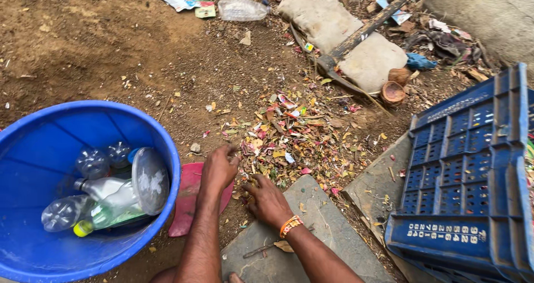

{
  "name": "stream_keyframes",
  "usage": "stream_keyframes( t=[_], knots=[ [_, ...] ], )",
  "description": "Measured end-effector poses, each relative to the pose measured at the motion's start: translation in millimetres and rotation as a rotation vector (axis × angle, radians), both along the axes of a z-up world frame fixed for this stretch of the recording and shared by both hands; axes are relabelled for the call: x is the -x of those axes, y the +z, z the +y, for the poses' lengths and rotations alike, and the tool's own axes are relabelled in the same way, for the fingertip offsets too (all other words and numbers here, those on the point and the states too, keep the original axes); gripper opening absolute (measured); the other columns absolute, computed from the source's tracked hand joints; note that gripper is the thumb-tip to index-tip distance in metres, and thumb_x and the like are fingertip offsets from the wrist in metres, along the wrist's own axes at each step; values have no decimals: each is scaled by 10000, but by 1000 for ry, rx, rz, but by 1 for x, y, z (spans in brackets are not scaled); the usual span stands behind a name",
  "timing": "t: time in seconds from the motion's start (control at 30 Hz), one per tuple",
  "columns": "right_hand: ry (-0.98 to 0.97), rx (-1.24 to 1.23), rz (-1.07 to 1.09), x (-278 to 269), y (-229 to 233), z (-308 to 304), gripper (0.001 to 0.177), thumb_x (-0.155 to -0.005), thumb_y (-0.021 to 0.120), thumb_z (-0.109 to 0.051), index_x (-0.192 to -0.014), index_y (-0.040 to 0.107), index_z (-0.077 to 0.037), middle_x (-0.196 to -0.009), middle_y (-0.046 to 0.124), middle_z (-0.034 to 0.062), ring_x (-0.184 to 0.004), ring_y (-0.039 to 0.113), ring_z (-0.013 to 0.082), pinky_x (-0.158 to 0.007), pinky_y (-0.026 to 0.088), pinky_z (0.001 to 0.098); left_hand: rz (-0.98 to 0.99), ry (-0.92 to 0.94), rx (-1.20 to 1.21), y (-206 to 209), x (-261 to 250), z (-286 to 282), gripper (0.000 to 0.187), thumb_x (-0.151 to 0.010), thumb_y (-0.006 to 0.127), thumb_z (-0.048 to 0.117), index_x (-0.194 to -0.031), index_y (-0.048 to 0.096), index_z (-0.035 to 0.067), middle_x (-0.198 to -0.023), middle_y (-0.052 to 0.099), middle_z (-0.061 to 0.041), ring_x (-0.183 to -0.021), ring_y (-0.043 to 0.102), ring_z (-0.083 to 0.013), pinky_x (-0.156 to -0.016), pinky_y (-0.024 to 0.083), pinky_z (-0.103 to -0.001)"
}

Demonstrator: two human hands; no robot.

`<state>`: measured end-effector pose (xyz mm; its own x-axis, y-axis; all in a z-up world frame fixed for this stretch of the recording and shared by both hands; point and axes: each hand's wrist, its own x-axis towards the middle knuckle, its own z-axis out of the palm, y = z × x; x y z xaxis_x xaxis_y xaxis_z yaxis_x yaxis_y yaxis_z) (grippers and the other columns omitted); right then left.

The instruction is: The person sorts through a pile of small plastic and paper litter on the ground by hand, placing selected items into a blue plastic crate while several plastic bottles are seen in a blue bucket nearby.

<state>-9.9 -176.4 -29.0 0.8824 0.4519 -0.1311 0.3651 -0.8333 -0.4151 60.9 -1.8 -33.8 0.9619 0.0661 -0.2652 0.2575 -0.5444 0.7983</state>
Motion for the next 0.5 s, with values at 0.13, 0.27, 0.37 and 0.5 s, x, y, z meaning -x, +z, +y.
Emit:
stream_keyframes(
  t=[0.13,0.27,0.37,0.5],
  knots=[
    [52,-41,12,0,-18,8,271,-923,682,-201,-1184,728,-144,-1177,595,152,-1103,595,346,-932,499,467,3,-1,8,0,1,0,379,-908,707,174,-1275,675,85,-1316,689,-104,-1215,657,-262,-1088,470,-419],
    [103,-21,-85,-10,-23,0,221,-876,675,-95,-1087,739,-107,-1079,596,141,-1008,611,323,-866,506,456,6,0,4,5,1,0,383,-912,712,188,-1280,676,90,-1311,693,-106,-1220,657,-257,-1101,472,-408],
    [38,50,-71,-23,-19,-16,105,-849,722,-113,-950,730,-87,-1037,609,125,-979,611,311,-856,510,435,-1,-1,0,9,2,1,381,-913,714,194,-1274,674,81,-1305,699,-106,-1222,658,-256,-1099,480,-403],
    [-180,5,-98,-31,-23,-39,114,-872,711,-132,-972,718,-78,-1033,616,90,-956,614,272,-854,538,415,55,7,10,12,1,-1,386,-916,710,197,-1284,660,94,-1319,687,-92,-1227,650,-243,-1098,471,-425]
  ],
)
